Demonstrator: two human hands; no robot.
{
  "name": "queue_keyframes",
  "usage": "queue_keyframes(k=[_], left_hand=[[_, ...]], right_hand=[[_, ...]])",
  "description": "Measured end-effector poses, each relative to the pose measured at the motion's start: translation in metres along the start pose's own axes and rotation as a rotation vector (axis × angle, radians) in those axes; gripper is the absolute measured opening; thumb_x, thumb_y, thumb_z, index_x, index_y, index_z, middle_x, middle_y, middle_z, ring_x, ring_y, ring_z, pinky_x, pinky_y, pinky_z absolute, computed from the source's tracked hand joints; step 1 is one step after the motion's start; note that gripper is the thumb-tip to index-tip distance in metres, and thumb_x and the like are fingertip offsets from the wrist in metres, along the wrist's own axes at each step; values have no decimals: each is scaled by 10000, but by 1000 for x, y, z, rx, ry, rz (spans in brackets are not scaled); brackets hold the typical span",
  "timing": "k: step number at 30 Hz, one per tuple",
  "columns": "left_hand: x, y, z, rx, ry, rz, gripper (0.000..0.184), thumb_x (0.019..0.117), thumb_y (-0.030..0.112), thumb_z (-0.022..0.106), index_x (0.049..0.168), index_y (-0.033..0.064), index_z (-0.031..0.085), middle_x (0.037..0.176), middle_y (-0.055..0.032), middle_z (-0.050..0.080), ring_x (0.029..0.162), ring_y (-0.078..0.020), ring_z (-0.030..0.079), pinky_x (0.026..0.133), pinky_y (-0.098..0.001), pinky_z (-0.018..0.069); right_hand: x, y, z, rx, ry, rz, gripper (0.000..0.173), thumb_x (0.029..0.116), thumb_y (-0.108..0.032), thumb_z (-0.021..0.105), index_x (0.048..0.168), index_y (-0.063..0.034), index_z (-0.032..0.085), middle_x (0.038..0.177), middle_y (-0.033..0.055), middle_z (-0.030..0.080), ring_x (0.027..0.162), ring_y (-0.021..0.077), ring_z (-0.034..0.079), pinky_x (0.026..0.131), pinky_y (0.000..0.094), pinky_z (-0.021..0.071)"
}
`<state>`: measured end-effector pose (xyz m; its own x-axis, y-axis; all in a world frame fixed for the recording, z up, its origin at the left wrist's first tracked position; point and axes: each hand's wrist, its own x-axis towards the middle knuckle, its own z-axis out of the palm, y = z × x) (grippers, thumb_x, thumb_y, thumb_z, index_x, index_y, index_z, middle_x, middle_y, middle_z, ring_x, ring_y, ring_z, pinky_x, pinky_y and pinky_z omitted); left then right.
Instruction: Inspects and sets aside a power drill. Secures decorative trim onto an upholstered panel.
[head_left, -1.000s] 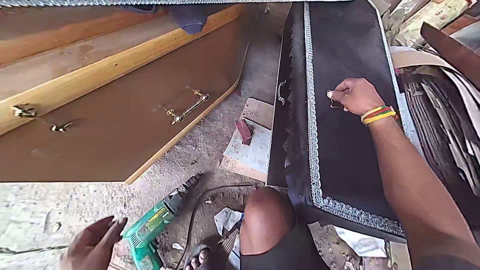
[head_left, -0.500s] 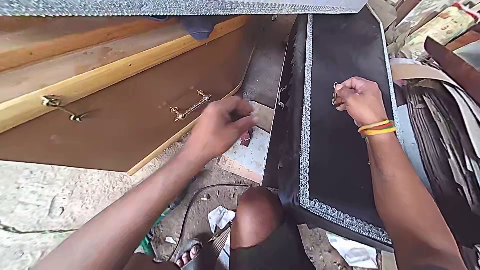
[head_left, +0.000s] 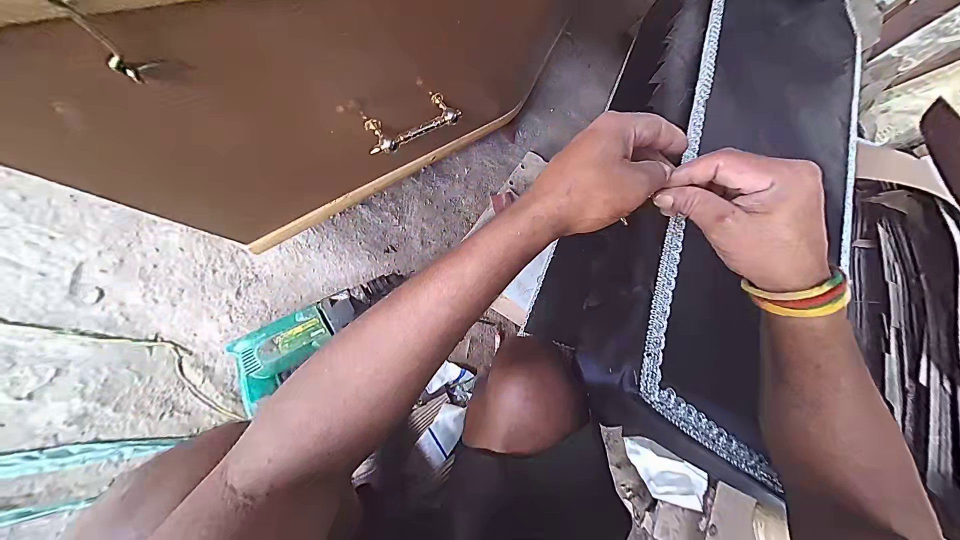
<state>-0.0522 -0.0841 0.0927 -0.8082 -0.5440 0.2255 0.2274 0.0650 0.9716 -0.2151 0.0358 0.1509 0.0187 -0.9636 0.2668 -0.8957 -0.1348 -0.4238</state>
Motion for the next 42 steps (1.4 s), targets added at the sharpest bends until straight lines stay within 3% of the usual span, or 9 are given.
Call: queue_keyframes(k=[3,7,11,14,18,23,26,29,42], left_hand=[[3,-9,-5,-39,-77,18,300,1000,60,623,1291,-1,658,1058,-79,750,918,-98,717,832,-269,598],[11,-19,-11,71,-160,100,136,984,130,703,1065,39,764,873,-14,758,775,-57,703,730,-237,599],[18,-27,-19,151,-153,135,86,954,120,738,992,52,772,791,-10,749,671,-57,698,626,-228,602],[26,-41,-17,130,-75,171,71,957,106,719,948,59,772,789,-4,739,663,-52,675,616,-230,580],[38,-59,-14,47,13,38,72,963,115,726,996,69,770,837,-6,749,692,-56,699,642,-228,605],[52,-90,0,7,-5,-67,93,984,183,711,990,105,761,814,7,719,667,-61,657,603,-242,558],[57,-106,7,18,-7,-58,90,990,193,688,968,133,752,834,28,724,722,-60,679,658,-272,581],[60,-113,11,-44,-15,3,91,1003,159,662,980,110,735,880,13,748,795,-66,722,735,-274,626],[66,-115,25,-91,-39,25,102,1010,128,655,977,84,741,884,0,758,813,-77,745,772,-287,655]], right_hand=[[2,0,4,93,16,74,169,901,-42,747,1064,-44,702,867,-8,742,714,44,714,652,207,627],[5,11,8,235,35,116,236,883,-15,750,1084,-34,628,858,-4,742,693,81,721,611,241,636],[8,30,8,436,-7,156,290,921,22,675,1201,-4,603,893,38,741,730,149,735,654,310,655],[8,41,5,354,9,160,304,958,-9,655,1254,-3,588,955,52,750,785,166,748,689,325,663],[2,80,2,21,267,306,158,1000,-101,630,1137,-29,658,883,10,747,733,120,742,637,290,650],[1,109,-1,329,480,695,39,1019,-144,634,1015,-113,658,796,-15,751,584,63,667,479,187,523],[4,112,8,188,446,585,18,984,-123,672,986,-111,685,784,-38,739,587,47,646,491,181,507],[5,114,11,62,345,446,19,976,-119,672,989,-120,685,826,-77,696,673,44,646,603,212,559],[6,114,12,30,326,412,16,976,-120,671,971,-133,680,841,-85,682,689,43,642,606,214,558]])
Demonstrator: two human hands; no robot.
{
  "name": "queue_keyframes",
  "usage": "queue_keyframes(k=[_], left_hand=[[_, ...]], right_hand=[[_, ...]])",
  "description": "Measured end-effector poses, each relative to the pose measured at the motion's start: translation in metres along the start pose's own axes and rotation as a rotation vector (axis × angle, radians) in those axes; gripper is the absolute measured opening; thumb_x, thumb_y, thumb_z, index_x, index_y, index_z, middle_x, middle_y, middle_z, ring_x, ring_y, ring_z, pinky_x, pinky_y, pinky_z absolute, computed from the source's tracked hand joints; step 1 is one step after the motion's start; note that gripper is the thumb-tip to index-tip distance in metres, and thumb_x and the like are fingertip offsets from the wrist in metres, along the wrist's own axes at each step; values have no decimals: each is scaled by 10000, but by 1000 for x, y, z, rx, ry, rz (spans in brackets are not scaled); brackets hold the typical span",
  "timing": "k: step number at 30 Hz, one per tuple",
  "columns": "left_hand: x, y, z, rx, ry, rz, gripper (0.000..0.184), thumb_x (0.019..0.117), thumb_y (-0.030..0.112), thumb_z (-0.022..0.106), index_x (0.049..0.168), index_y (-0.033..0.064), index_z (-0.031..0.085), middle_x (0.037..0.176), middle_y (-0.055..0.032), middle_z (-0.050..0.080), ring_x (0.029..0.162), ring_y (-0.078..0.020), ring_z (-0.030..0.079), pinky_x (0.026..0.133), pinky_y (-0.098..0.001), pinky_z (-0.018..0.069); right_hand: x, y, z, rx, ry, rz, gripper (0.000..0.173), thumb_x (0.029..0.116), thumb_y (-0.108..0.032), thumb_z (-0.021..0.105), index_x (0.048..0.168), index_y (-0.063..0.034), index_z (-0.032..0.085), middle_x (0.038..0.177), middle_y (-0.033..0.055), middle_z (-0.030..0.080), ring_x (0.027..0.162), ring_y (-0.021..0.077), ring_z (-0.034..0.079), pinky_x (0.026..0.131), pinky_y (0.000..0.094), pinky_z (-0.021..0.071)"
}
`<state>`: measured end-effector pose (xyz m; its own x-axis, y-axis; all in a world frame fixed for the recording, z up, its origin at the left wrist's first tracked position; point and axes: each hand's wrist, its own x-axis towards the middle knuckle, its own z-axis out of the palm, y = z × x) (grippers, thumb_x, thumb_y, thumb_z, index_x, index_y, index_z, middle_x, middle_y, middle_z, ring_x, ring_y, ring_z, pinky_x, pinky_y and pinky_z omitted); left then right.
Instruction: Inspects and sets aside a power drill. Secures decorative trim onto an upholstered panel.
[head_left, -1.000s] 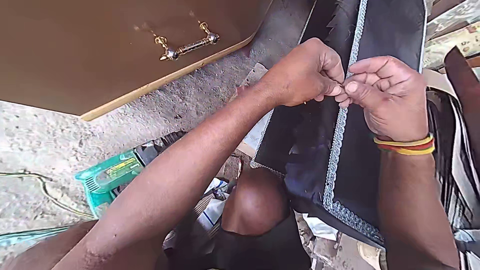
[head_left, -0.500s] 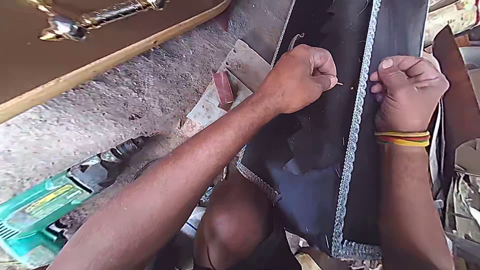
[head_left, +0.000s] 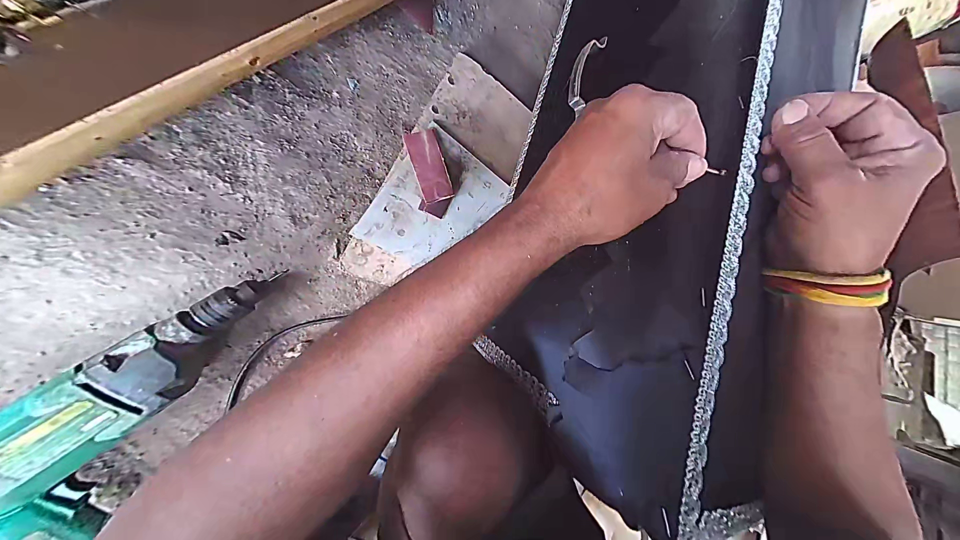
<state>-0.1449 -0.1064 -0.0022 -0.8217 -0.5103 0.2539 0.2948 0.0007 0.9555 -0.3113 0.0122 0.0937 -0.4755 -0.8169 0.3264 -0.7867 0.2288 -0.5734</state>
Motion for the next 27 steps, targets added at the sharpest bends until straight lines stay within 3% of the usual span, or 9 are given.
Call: queue_keyframes(k=[4,17,21,25,27], left_hand=[[0,1,1,80,11,14,107,1006,158,659,971,113,750,872,28,758,812,-58,730,761,-274,625],[1,3,2,17,22,-10,109,1006,161,678,968,94,755,862,20,767,786,-60,745,719,-252,646],[5,8,1,119,12,-24,112,996,186,693,939,118,761,852,38,759,799,-45,740,760,-257,647],[3,12,7,392,58,130,119,1001,189,657,952,150,759,862,49,741,802,-41,708,751,-259,599],[1,16,11,567,74,222,133,1017,190,617,954,148,727,828,27,699,778,-89,671,703,-303,540]], right_hand=[[-1,0,1,-20,0,-1,19,970,-129,675,972,-147,675,841,-99,676,700,34,639,614,209,551],[0,3,0,-63,-23,-32,39,966,-182,693,994,-159,676,841,-124,656,687,4,613,616,193,530],[1,2,0,-70,-28,-35,36,969,-172,688,998,-157,672,843,-124,663,694,1,619,618,192,532],[1,4,0,-78,-34,-40,47,971,-183,693,1000,-153,672,850,-120,662,700,2,616,630,195,530],[1,5,0,-70,-40,-34,53,970,-188,694,1003,-155,669,846,-123,662,698,4,616,634,202,533]])
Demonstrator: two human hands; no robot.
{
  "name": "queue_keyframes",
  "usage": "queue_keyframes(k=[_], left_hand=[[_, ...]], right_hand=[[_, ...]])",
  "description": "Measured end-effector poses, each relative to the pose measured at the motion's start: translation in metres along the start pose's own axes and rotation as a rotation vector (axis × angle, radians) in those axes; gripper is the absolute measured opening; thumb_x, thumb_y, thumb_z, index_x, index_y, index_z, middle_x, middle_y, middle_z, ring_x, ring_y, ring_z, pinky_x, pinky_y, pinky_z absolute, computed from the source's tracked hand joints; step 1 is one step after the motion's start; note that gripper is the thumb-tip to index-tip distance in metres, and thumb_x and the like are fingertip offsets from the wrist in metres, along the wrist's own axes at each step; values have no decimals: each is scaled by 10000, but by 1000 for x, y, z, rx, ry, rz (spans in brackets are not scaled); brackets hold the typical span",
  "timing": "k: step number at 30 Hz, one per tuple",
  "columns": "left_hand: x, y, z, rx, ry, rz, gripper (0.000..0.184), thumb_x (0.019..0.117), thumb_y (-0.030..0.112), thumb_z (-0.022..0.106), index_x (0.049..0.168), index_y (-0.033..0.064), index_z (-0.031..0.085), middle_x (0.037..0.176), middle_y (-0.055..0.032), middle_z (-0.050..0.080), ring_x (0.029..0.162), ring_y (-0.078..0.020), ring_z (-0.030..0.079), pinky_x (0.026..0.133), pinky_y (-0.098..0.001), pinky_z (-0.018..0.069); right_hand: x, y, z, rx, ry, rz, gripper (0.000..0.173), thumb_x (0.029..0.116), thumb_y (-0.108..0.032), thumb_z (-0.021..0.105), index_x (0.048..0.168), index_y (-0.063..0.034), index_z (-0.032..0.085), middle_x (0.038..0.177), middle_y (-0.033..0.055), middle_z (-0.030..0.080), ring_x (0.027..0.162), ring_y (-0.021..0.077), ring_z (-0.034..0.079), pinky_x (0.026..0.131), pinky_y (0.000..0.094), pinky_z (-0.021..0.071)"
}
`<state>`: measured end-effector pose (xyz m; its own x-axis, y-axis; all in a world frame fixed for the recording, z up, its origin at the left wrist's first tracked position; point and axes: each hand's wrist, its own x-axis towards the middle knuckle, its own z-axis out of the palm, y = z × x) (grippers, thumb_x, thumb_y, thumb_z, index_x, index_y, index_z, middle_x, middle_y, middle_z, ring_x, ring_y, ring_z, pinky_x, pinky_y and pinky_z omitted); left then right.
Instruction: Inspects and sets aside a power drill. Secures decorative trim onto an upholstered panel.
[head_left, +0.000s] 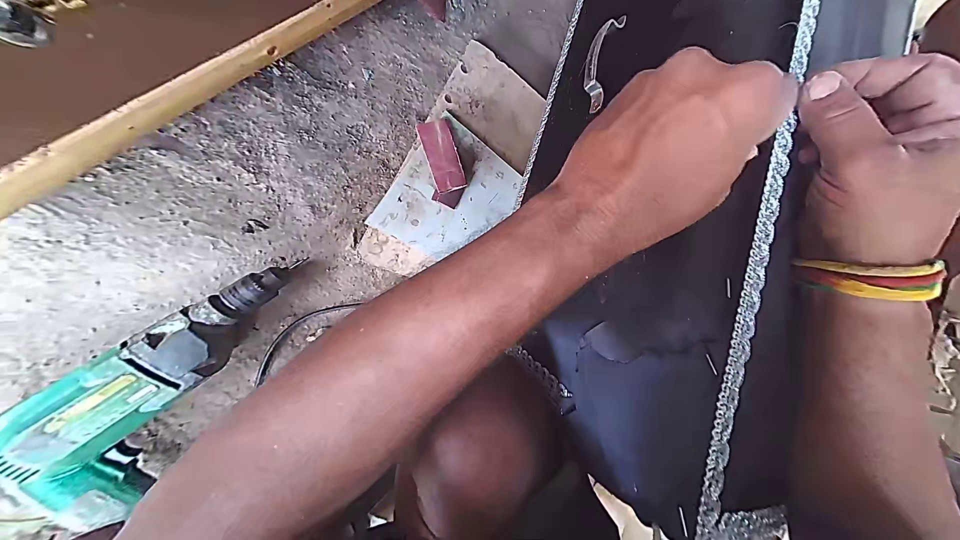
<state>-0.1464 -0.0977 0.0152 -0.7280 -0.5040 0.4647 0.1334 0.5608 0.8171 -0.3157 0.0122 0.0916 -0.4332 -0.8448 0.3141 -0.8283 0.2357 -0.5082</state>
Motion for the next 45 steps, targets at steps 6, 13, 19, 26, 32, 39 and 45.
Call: queue_keyframes(k=[6,13,19,26,32,39,45], left_hand=[[-2,-14,10,52,61,219,134,1002,95,611,896,74,692,758,-44,665,725,-183,672,644,-356,544],[0,-2,4,208,59,309,194,979,10,540,909,57,714,819,-94,666,831,-251,689,726,-372,546],[4,5,2,303,69,395,224,983,-5,529,924,52,737,884,-110,695,885,-259,697,770,-374,539],[5,11,3,220,78,334,214,961,-24,556,859,44,731,899,-105,699,864,-233,702,742,-352,562],[10,17,4,180,76,243,207,941,-24,571,803,50,706,857,-74,683,834,-195,682,735,-339,555],[9,8,14,58,158,225,170,880,-68,631,785,52,704,862,-65,708,840,-183,691,753,-352,573],[8,6,19,56,203,219,539,837,-112,641,1326,108,692,1043,-27,767,898,-158,727,842,-349,599]], right_hand=[[1,-6,4,-39,26,20,62,957,-188,713,972,-129,699,853,-95,671,690,0,612,632,191,530],[1,-6,5,-72,38,18,64,954,-198,707,962,-140,682,859,-115,670,737,-34,625,684,166,536],[2,-7,7,-92,50,16,86,945,-211,711,950,-128,689,843,-111,667,727,-50,613,679,153,525],[2,-7,7,-110,62,5,115,938,-231,723,940,-117,713,842,-94,683,722,-56,612,678,150,518],[1,-8,8,-107,67,5,131,933,-237,729,937,-109,707,815,-99,673,700,-69,597,663,139,508],[1,-10,8,-131,65,39,154,933,-261,732,957,-109,721,824,-81,679,694,-68,586,659,142,494],[1,-9,8,-163,72,44,164,917,-276,737,922,-117,696,822,-86,645,694,-69,550,655,148,465]])
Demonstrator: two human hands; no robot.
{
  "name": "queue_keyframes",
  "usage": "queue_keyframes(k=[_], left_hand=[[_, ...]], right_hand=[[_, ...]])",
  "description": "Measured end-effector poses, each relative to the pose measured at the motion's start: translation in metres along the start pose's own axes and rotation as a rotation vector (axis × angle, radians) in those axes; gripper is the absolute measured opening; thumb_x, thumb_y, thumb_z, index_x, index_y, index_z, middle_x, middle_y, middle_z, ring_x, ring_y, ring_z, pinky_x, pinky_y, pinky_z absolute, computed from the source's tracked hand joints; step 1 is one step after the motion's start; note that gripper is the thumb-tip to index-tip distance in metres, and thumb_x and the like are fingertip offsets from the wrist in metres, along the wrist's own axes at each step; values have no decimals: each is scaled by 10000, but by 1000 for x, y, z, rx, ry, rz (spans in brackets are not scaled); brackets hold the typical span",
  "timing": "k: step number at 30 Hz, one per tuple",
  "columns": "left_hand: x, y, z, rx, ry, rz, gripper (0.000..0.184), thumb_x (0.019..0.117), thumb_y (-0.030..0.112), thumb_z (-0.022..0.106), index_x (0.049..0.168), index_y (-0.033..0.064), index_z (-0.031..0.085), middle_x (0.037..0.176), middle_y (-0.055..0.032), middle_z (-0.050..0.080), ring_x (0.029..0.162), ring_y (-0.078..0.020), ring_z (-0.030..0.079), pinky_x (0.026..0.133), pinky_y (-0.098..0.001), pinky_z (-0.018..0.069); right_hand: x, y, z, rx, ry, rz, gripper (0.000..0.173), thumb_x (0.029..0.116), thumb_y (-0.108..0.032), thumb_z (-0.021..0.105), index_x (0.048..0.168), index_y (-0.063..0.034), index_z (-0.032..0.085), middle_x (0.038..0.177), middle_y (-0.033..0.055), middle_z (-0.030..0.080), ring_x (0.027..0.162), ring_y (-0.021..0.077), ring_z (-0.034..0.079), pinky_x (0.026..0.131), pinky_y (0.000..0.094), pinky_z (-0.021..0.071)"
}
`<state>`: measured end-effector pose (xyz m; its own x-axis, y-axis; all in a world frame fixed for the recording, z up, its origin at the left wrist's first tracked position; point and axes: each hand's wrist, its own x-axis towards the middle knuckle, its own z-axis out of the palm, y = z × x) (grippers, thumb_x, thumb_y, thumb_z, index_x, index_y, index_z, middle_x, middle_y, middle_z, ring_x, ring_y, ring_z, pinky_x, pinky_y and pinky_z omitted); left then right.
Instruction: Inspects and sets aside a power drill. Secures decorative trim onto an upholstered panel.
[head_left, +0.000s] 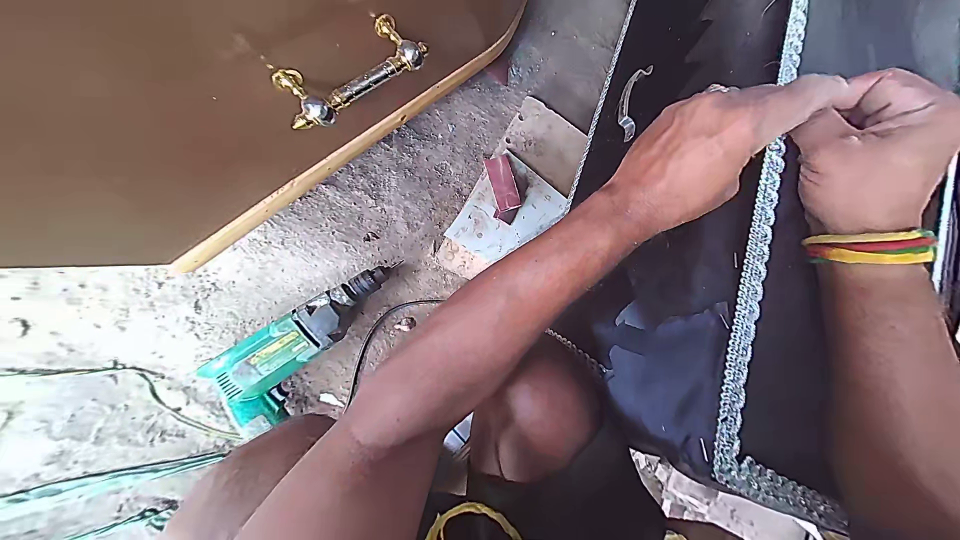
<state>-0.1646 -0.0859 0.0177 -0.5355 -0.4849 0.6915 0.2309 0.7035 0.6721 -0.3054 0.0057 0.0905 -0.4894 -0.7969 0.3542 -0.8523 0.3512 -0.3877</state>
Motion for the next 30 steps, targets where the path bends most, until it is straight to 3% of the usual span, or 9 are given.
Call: queue_keyframes(k=[3,8,10,12,14,19,23,27,30], left_hand=[[-4,-5,3,11,37,101,516,874,-124,603,1337,85,691,1076,-65,765,917,-192,724,863,-356,588],[-8,-10,0,66,14,165,387,938,-78,597,1260,88,731,1066,-71,766,955,-201,728,938,-382,563],[-9,-11,-1,69,-57,110,361,946,-36,609,1250,113,737,1020,-65,741,923,-204,697,921,-413,525],[-6,-11,-5,29,-135,32,419,930,-16,636,1322,123,694,1065,-57,743,961,-199,706,942,-441,537],[-2,-12,-10,-65,-201,-48,495,920,-5,666,1399,116,640,1073,-41,754,950,-174,717,915,-404,578],[5,-17,-20,-428,-334,-311,573,866,-14,743,1412,39,576,961,-72,756,805,-141,722,785,-340,620],[5,-18,-28,-551,-368,-435,448,903,53,747,1326,-25,622,1026,-104,748,874,-133,722,823,-319,613],[5,-21,-35,-663,-385,-477,218,1007,134,667,1146,-20,731,887,-70,741,711,-86,675,655,-249,576],[2,-23,-28,-737,-288,-396,117,970,41,686,1036,-31,750,827,-68,742,664,-91,678,608,-241,581]], right_hand=[[0,-1,0,-17,-1,-17,132,911,-214,707,939,-85,712,816,-56,653,694,-63,548,654,152,458],[-2,-1,0,-18,-8,-24,198,951,-246,703,1001,-55,726,854,-7,688,720,-43,585,681,159,491],[-2,-4,0,-27,-13,-10,202,964,-252,701,1010,-56,720,856,-9,690,708,-47,581,674,152,487],[-2,-4,0,-37,-13,-11,188,965,-239,686,1005,-57,716,847,-5,686,700,-44,578,664,153,485],[-2,-4,0,-51,-16,-4,195,963,-243,681,1016,-60,725,854,10,689,705,-26,583,668,173,487],[-2,-3,0,-59,-30,9,243,971,-313,685,1031,-82,733,894,8,695,718,-11,582,674,189,485],[-1,-1,0,-42,-37,-17,243,972,-314,682,1031,-81,720,864,-14,685,695,-31,573,654,172,481],[-1,0,1,-16,-31,-34,255,978,-334,677,1022,-85,712,846,-35,677,689,-49,573,645,159,481],[-1,2,2,-25,-30,-49,265,984,-342,668,1024,-84,714,840,-38,676,681,-48,570,639,160,480]])
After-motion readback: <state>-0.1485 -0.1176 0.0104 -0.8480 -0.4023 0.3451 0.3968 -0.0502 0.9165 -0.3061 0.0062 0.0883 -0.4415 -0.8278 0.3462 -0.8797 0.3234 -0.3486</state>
